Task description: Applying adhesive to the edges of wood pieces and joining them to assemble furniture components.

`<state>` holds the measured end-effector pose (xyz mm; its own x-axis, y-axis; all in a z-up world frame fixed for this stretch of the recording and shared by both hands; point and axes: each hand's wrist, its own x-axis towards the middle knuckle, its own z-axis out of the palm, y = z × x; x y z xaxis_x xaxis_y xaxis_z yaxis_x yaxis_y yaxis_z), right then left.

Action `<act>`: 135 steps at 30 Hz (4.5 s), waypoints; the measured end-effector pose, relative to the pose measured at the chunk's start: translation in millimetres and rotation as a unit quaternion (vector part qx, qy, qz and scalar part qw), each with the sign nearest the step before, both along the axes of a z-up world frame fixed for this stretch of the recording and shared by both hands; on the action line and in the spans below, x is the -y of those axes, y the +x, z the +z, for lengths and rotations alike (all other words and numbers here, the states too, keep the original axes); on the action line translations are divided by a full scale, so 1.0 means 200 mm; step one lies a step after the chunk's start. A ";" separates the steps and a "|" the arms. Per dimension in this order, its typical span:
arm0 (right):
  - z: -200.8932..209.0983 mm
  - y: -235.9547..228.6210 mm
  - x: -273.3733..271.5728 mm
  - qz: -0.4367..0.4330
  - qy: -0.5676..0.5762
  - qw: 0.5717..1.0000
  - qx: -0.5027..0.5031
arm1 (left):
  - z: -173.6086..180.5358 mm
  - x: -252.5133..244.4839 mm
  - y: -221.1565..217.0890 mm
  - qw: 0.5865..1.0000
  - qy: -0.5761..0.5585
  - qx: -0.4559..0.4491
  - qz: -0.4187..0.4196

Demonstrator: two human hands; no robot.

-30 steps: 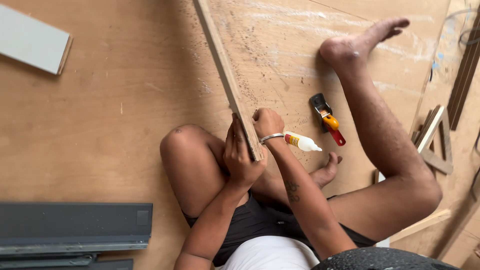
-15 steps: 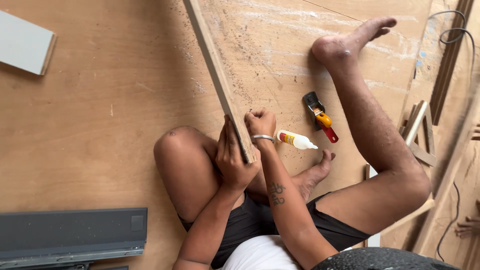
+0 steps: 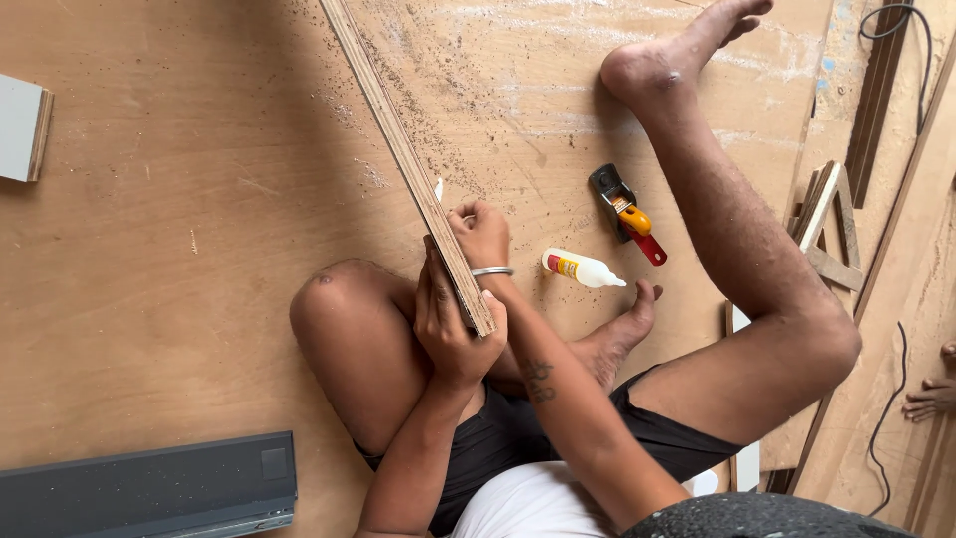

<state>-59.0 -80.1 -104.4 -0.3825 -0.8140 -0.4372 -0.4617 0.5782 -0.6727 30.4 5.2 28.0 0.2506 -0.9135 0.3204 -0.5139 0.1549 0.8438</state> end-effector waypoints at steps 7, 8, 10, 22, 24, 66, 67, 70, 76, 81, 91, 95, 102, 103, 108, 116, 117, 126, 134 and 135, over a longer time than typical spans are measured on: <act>0.40 -0.34 -0.10 0.034 -0.073 0.980 0.180 | -0.03 -0.01 -0.03 1.000 0.007 -0.020 0.015; 0.52 -0.32 -0.14 0.053 -0.117 0.973 0.193 | -0.05 -0.02 -0.04 1.000 0.009 -0.009 0.014; 0.73 -0.28 -0.21 0.074 -0.160 0.962 0.208 | -0.06 0.00 -0.06 1.000 0.011 0.004 0.016; 0.92 -0.20 -0.33 0.158 -0.317 0.903 0.243 | -0.12 0.02 -0.12 0.999 -0.006 0.047 0.024; 0.92 -0.18 -0.33 0.187 -0.339 0.910 0.146 | -0.10 0.03 -0.12 0.999 -0.007 0.029 0.017; 0.97 -0.27 -0.65 0.215 -0.382 0.899 0.019 | -0.12 0.03 -0.12 1.000 -0.005 0.009 -0.019; 0.98 -0.28 -0.65 0.214 -0.383 0.899 0.018 | -0.13 0.02 -0.12 1.000 -0.006 0.009 -0.020; 0.99 -0.34 -0.67 0.199 -0.389 0.899 0.019 | -0.12 0.01 -0.12 1.000 0.001 0.019 -0.017; 0.84 -0.51 -0.69 0.240 -0.333 0.909 -0.078 | -0.10 0.02 -0.12 1.000 -0.003 0.011 -0.004; 0.62 -0.61 -0.71 0.264 -0.240 0.920 -0.164 | -0.10 0.02 -0.13 1.000 0.005 0.019 -0.005; 0.33 -0.81 -0.67 0.285 -0.089 0.876 -0.380 | -0.11 0.02 -0.14 0.999 0.014 0.026 -0.017; 0.32 -0.79 -0.62 0.127 -0.160 0.964 -0.169 | -0.15 0.02 -0.16 0.999 0.010 0.038 -0.012; 0.22 -0.71 -0.55 0.129 -0.267 0.954 -0.036 | -0.17 0.02 -0.18 0.999 0.014 0.036 -0.005; 0.21 -0.71 -0.56 0.130 -0.267 0.954 -0.035 | -0.18 0.02 -0.18 0.999 0.014 0.037 -0.004; 0.18 -0.76 -0.58 0.100 -0.248 0.963 -0.024 | -0.25 0.02 -0.21 0.999 0.013 0.047 -0.004; 0.65 -0.67 -0.54 0.160 -0.290 0.930 0.157 | -0.18 0.04 -0.19 0.999 -0.002 0.031 -0.015; 0.78 -0.63 -0.52 0.164 -0.297 0.913 0.228 | -0.17 0.04 -0.19 0.999 -0.003 0.031 -0.014; 0.81 -0.86 -0.61 0.125 -0.189 0.767 0.600 | -0.17 0.04 -0.18 1.000 -0.010 0.025 -0.007; 0.93 -0.82 -0.44 0.172 -0.390 0.665 0.614 | -0.19 0.04 -0.20 1.000 -0.008 0.016 0.005; 0.96 -0.78 -0.42 0.164 -0.426 0.660 0.597 | -0.19 0.04 -0.21 1.000 -0.008 0.011 0.005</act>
<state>-215.2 4.5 87.3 0.0785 -0.9123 0.4020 0.6841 -0.2440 -0.6874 -11.0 -2.2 -10.7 0.2518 -0.9061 0.3399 -0.5342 0.1628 0.8295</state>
